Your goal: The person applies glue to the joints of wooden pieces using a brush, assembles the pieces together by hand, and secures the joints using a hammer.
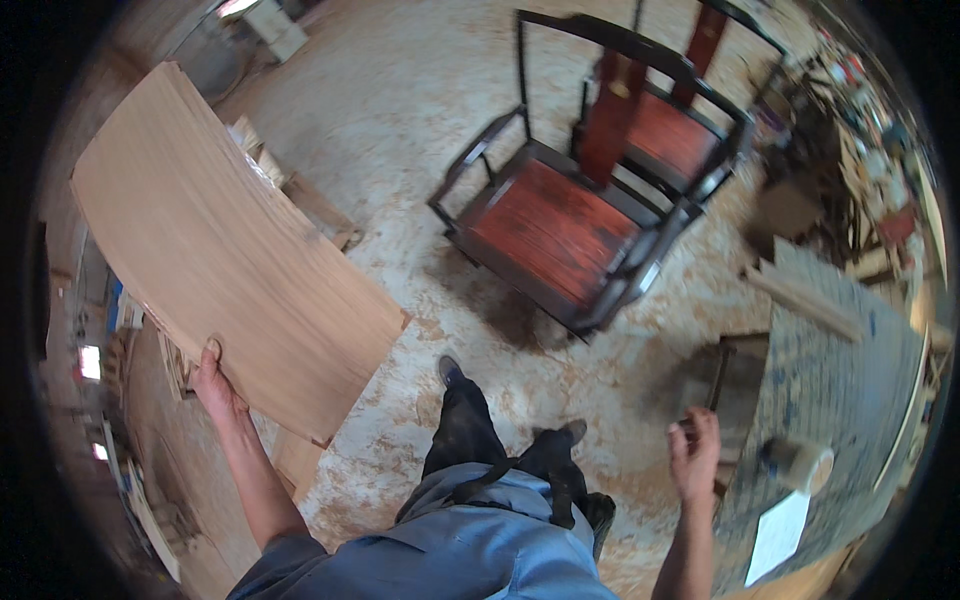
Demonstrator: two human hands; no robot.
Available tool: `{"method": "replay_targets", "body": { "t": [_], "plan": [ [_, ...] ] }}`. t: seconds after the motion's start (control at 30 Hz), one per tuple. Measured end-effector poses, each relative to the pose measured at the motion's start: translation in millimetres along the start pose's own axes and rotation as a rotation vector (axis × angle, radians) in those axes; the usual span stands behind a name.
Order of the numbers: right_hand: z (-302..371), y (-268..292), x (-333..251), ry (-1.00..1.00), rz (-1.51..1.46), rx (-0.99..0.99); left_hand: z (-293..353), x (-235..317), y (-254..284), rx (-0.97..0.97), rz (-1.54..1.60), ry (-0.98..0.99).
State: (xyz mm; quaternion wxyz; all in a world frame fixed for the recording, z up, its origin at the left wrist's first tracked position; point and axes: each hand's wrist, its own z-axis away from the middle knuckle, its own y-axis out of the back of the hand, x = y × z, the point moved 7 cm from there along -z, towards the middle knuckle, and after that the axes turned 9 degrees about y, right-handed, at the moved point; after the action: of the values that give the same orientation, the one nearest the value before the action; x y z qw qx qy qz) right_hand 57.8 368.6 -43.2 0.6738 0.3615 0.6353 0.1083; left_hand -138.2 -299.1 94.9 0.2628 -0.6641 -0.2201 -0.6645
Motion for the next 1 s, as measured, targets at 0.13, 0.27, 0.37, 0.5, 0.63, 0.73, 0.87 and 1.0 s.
{"method": "replay_targets", "body": {
  "t": [0.13, 0.27, 0.37, 0.5, 0.63, 0.73, 0.87, 1.0],
  "plan": [
    [-36, -126, -65, -0.007, 0.017, -0.262, -61, 10, 95, 0.154, -0.083, -0.051],
    [-89, -235, -128, 0.049, 0.037, -0.404, -129, 9, 178, 0.296, -0.196, -0.016],
    [-135, -305, -175, 0.056, 0.051, -0.521, -169, 16, 217, 0.342, -0.270, 0.002],
    [-209, -381, -226, 0.273, 0.141, -0.647, -210, 19, 233, 0.415, -0.163, -0.006],
    [-290, -446, -241, 0.167, 0.116, -0.612, -265, 14, 224, 0.494, -0.020, 0.060],
    [-356, -497, -245, 0.160, 0.119, -0.586, -322, 3, 211, 0.532, 0.118, 0.094],
    [-459, -577, -225, 0.284, 0.237, -0.604, -401, -5, 167, 0.582, 0.357, 0.103],
    [-574, -637, -261, 0.370, 0.230, -0.663, -472, -14, 139, 0.636, 0.457, 0.118]
  ]
}}
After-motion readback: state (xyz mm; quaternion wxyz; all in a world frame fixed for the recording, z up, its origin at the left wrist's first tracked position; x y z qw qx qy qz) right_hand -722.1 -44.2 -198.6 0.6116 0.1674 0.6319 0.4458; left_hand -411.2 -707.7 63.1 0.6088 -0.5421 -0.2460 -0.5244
